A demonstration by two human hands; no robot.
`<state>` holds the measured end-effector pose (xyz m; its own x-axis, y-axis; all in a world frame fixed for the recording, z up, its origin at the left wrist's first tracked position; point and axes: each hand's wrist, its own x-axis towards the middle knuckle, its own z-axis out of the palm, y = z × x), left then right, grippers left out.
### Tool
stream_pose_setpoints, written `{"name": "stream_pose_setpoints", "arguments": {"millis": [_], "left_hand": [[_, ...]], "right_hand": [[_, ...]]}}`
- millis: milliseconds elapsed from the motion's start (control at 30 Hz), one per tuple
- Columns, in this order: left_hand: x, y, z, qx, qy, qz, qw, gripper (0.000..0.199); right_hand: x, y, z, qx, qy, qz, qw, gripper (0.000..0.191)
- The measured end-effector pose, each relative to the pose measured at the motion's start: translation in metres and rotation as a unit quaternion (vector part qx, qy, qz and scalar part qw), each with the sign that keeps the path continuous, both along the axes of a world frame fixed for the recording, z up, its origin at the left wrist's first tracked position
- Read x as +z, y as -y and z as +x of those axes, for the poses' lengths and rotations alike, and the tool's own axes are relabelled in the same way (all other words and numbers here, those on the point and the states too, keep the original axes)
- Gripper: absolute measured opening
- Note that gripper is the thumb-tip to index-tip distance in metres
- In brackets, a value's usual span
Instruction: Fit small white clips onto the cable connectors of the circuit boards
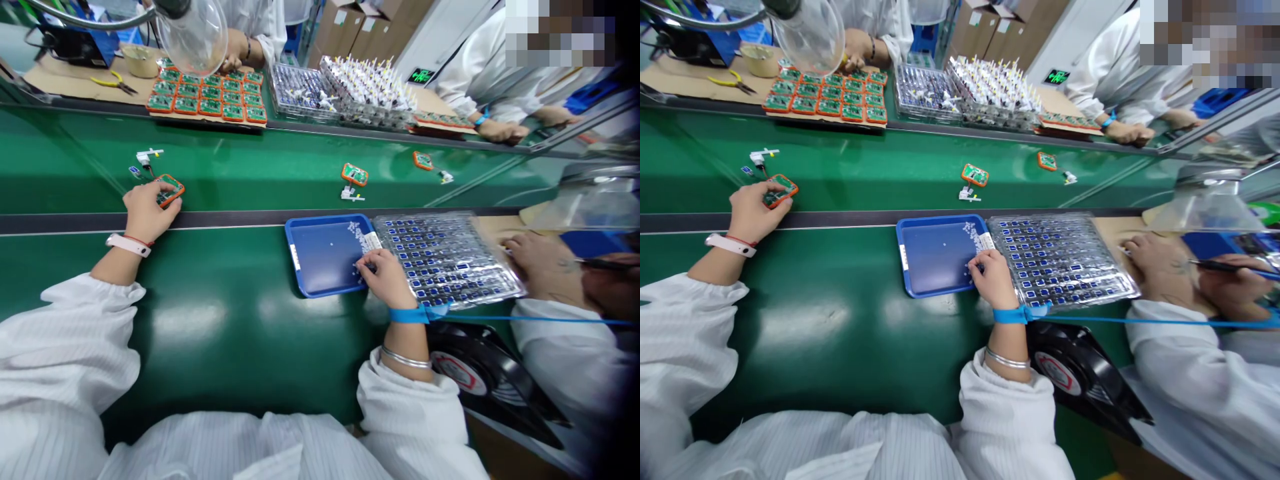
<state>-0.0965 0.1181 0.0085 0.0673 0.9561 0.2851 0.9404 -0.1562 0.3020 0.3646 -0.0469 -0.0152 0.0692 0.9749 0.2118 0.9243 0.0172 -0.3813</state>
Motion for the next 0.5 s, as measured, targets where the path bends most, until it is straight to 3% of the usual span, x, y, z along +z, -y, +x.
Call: {"name": "stream_pose_setpoints", "arguments": {"millis": [167,500], "left_hand": [[-0.002,0.004,-0.003,-0.017,-0.002,-0.007,1.000,0.040],[-0.005,0.002,-0.003,-0.030,-0.011,-0.012,0.999,0.042]], "right_hand": [[0.008,0.003,0.008,-0.081,0.143,0.044,0.985,0.011],[0.023,-0.010,0.010,-0.065,0.238,-0.064,0.967,0.024]]}}
